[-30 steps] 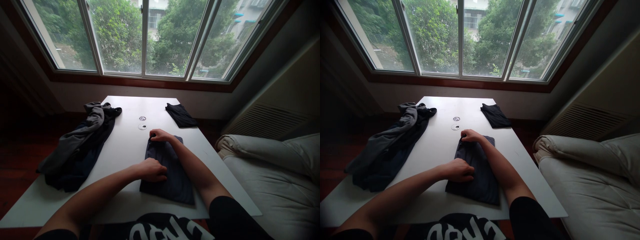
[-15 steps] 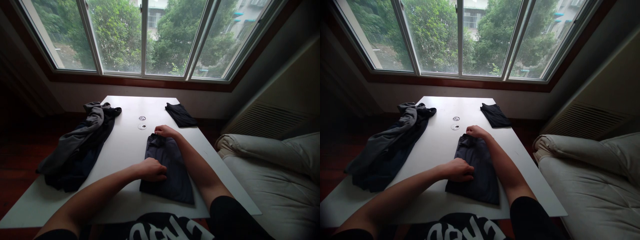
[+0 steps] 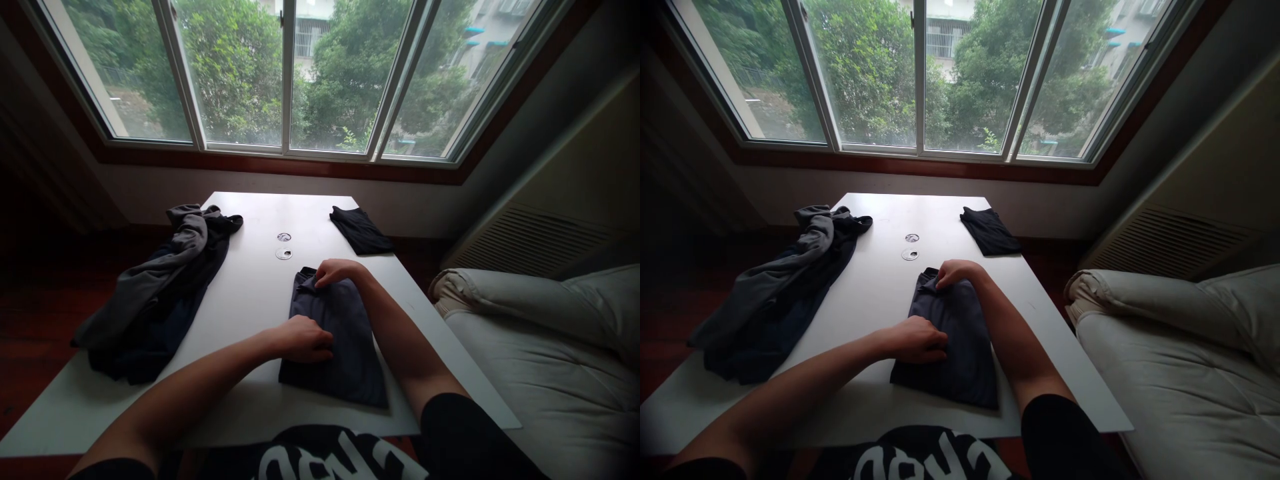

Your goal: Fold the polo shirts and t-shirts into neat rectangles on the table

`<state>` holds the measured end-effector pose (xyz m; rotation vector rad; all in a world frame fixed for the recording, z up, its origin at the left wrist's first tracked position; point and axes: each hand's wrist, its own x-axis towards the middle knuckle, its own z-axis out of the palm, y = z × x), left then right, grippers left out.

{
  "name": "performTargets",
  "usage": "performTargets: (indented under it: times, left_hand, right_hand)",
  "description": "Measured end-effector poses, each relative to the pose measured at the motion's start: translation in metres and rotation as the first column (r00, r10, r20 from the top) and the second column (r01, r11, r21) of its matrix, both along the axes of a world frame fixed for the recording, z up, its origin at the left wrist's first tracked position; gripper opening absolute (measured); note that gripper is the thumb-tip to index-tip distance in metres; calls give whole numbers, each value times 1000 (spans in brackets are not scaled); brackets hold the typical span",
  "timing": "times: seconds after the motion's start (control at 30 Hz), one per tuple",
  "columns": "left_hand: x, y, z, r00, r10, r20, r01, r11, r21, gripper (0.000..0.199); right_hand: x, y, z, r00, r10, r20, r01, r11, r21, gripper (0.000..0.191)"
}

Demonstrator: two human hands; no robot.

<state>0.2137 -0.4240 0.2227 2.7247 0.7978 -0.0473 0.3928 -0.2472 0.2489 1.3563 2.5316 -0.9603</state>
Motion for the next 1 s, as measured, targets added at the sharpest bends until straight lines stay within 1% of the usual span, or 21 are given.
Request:
performTargets:
  times: [0.1, 0.17, 0.2, 0.23, 0.3, 0.37, 0.47, 0.57, 0.63, 0.7, 0.77, 0.83, 0.87, 0.9, 0.97, 1.0]
  left_hand:
    - [1, -1, 1, 1000, 2, -11, -2, 1000, -6, 27]
    - [1, -1, 2, 1000, 8, -18, -9, 1000, -8, 27]
    - [1, -1, 2, 1000, 10, -19, -10, 1000, -6, 27]
    - [1, -1, 2, 1000, 8, -19, -8, 1000, -3, 27]
    - [0, -1, 1, 1000, 0, -14, 0, 1000, 7, 27]
    - [0, -1, -1, 1000, -8, -7, 8, 1000, 21, 27]
    - [0, -1, -1, 1000, -13, -1, 13, 999, 33, 27]
    - [0, -1, -2, 1000, -16, -3, 16, 999, 34, 25]
    - [1, -1, -3, 1000, -12, -2, 12, 999, 39, 25]
    - [1, 0, -4, 1000, -8, 2, 8, 999, 46, 25]
    - [0, 0, -6, 1000, -9, 9, 8, 999, 51, 26]
    - [0, 0, -6, 1000, -11, 17, 10, 999, 50, 25]
    - [0, 0, -6, 1000, -10, 20, 9, 999, 48, 25]
    - [0, 0, -5, 1000, -9, 20, 8, 999, 43, 25]
    - [0, -1, -4, 1000, -2, 17, 2, 1000, 30, 25]
    - [0, -1, -3, 1000, 1, 13, -1, 1000, 23, 25]
  right_hand:
    - [-5, 1, -4, 998, 56, 13, -56, 998, -9, 22]
    - [-6, 6, -6, 996, 84, -33, -82, 995, 55, 20]
    - [-7, 8, -7, 995, 64, -80, -55, 991, 118, 22]
    - [-8, 11, -9, 990, 28, -140, 0, 981, 192, 24]
    - [-11, 15, -14, 965, -59, -254, 138, 942, 306, 28]
    - [-17, 17, -23, 942, -131, -308, 236, 914, 332, 30]
    - [-25, 18, -38, 942, -185, -279, 278, 897, 344, 30]
    - [-30, 17, -50, 957, -180, -226, 269, 839, 473, 27]
    - [-31, 14, -54, 963, -160, -215, 255, 795, 550, 28]
    - [-32, 12, -54, 962, -124, -244, 253, 748, 614, 28]
    - [-31, 11, -51, 950, -99, -295, 278, 694, 664, 26]
    - [-30, 12, -47, 937, -102, -334, 315, 660, 682, 24]
    - [-29, 12, -45, 932, -114, -344, 329, 661, 674, 24]
    - [-28, 13, -42, 928, -127, -350, 339, 675, 655, 24]
    - [-24, 14, -36, 920, -150, -362, 348, 738, 578, 22]
    - [-22, 14, -33, 915, -156, -372, 343, 787, 514, 22]
